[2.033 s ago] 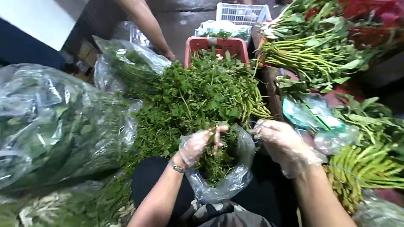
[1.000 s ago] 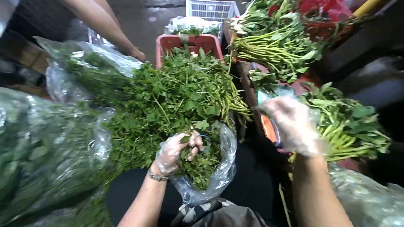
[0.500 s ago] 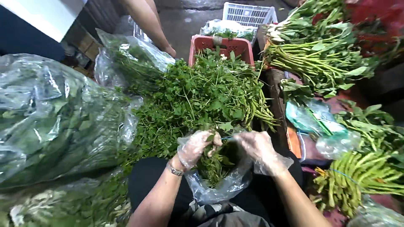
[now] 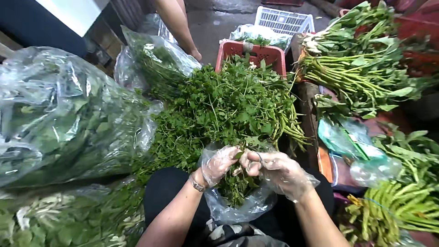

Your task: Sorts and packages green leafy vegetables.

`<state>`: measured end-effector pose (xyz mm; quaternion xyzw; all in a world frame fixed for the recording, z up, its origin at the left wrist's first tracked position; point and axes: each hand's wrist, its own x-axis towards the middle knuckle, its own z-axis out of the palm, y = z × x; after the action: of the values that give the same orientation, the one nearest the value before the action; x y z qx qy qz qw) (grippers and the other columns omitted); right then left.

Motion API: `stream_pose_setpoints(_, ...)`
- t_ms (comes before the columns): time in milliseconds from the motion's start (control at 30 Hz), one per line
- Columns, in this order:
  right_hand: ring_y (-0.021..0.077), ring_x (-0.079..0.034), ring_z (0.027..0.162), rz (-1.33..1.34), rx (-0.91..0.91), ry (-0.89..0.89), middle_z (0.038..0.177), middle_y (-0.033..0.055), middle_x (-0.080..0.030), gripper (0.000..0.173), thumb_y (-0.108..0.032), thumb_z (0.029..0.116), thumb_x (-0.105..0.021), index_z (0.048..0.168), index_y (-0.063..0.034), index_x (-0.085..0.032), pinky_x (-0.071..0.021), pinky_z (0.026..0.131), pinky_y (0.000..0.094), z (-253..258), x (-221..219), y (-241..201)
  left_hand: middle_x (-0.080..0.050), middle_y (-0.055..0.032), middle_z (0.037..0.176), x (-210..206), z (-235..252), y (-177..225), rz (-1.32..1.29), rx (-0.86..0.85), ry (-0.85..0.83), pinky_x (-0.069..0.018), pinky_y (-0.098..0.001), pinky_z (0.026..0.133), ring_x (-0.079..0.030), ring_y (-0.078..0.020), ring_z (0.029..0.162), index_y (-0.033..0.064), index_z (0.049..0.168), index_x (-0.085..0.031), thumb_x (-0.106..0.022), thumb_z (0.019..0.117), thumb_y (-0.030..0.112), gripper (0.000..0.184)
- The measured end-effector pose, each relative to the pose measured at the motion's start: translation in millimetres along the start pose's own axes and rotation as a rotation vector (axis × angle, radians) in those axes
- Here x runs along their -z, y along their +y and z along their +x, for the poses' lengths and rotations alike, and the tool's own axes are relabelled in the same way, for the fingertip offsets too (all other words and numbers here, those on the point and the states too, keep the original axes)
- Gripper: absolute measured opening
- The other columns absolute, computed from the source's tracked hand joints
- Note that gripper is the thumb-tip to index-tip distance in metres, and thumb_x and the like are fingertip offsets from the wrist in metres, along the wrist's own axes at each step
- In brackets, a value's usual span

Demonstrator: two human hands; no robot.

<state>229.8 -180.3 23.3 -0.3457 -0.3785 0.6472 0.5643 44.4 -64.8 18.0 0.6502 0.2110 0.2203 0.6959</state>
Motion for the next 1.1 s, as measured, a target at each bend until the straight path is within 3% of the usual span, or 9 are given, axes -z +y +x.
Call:
stream_pose_setpoints(167, -0.0011, -0.061, 0.054, -0.083, -0.203, 0.191, 0.084, -0.0065, -0.074, 0.032, -0.007, 0.0955, -0.045, 0.113, -0.0123, -0.071, -0.0498, 0.047, 0.0140, 3, -13, -8, -0.065, 0.0106, 0.087, 0, 3, -4, -0.143, 0.067, -0.118, -0.0503, -0.0113, 0.076, -0.059, 0.0080, 0.081, 0.0030, 0.105, -0.064, -0.040, 0.1044, 0.006, 0.024)
stream_pose_setpoints(267, -0.0024, -0.051, 0.043, -0.233, -0.280, 0.384, 0.071, -0.0070, -0.067, 0.034, -0.009, 0.1047, -0.040, 0.131, -0.0058, -0.061, -0.0443, 0.039, 0.0129, 1, -13, -15, -0.063, 0.0100, 0.083, 3, 11, -6, -0.153, 0.099, -0.153, -0.0520, -0.0152, 0.069, -0.059, 0.0036, 0.074, 0.0085, 0.098, -0.063, -0.031, 0.1070, 0.011, 0.033)
stream_pose_setpoints(367, 0.0008, -0.065, 0.058, -0.450, -0.165, 0.514, 0.079, -0.0055, -0.073, 0.036, -0.008, 0.1010, -0.053, 0.135, 0.0029, -0.058, -0.0543, 0.052, 0.0166, -4, -5, -15, -0.062, 0.0035, 0.087, 6, 15, -11, 0.138, 0.032, -0.137, -0.0490, -0.0162, 0.075, -0.057, 0.0017, 0.079, -0.0023, 0.104, -0.064, -0.035, 0.1062, 0.010, 0.031)
stream_pose_setpoints(500, 0.0012, -0.070, 0.082, -0.807, -0.063, 0.422, 0.103, 0.0013, -0.076, 0.043, -0.019, 0.0944, -0.070, 0.131, 0.0025, -0.065, -0.0594, 0.075, 0.0199, 0, 3, -22, -0.063, -0.0280, 0.129, -3, 16, 11, 0.688, 0.163, -0.269, -0.0386, -0.0479, 0.112, -0.057, -0.0364, 0.126, -0.0104, 0.129, -0.062, -0.039, 0.1088, 0.014, 0.039)
stream_pose_setpoints(633, 0.0090, -0.069, 0.100, -1.074, -0.188, 0.302, 0.115, 0.0105, -0.074, 0.036, -0.025, 0.0937, -0.073, 0.123, -0.0041, -0.073, -0.0547, 0.092, 0.0284, 18, -11, -24, -0.060, -0.0307, 0.133, -12, 17, 21, 0.840, 0.232, -0.335, -0.0369, -0.0542, 0.113, -0.054, -0.0426, 0.131, -0.0103, 0.131, -0.059, -0.039, 0.1086, 0.013, 0.038)
stream_pose_setpoints(800, 0.0001, -0.065, 0.089, -1.082, -0.050, 0.322, 0.097, 0.0043, -0.073, 0.020, -0.021, 0.0923, -0.073, 0.098, -0.0020, -0.076, -0.0533, 0.083, 0.0190, 23, -5, -13, -0.059, -0.0297, 0.132, 2, 11, 3, 0.508, 0.149, -0.288, -0.0399, -0.0435, 0.109, -0.056, -0.0333, 0.125, -0.0117, 0.132, -0.057, -0.037, 0.1088, 0.015, 0.040)
stream_pose_setpoints(900, 0.0001, -0.060, 0.077, -1.103, -0.160, 0.324, 0.085, 0.0003, -0.066, 0.018, -0.022, 0.0913, -0.070, 0.092, -0.0044, -0.071, -0.0505, 0.072, 0.0210, 25, -8, -18, -0.060, -0.0242, 0.128, 4, 11, -1, 0.334, 0.147, -0.300, -0.0422, -0.0322, 0.103, -0.056, -0.0200, 0.117, -0.0114, 0.130, -0.056, -0.038, 0.1071, 0.012, 0.038)
stream_pose_setpoints(1000, 0.0123, -0.058, 0.075, -1.080, -0.334, 0.336, 0.084, 0.0048, -0.059, 0.020, -0.020, 0.0892, -0.065, 0.100, -0.0034, -0.060, -0.0486, 0.070, 0.0360, 30, -19, -28, -0.057, -0.0243, 0.135, -5, 14, -10, 0.233, 0.150, -0.244, -0.0414, -0.0312, 0.108, -0.055, -0.0187, 0.124, -0.0107, 0.137, -0.052, -0.042, 0.1044, 0.010, 0.040)
stream_pose_setpoints(1100, 0.0011, -0.058, 0.067, -0.671, -0.098, 0.348, 0.079, -0.0082, -0.059, 0.037, -0.013, 0.0830, -0.058, 0.118, -0.0069, -0.049, -0.0509, 0.062, 0.0214, 22, -11, -11, -0.061, -0.0229, 0.125, -12, 18, -12, 0.189, 0.144, -0.073, -0.0448, -0.0331, 0.102, -0.058, -0.0185, 0.115, -0.0107, 0.130, -0.055, -0.044, 0.1045, 0.010, 0.034)
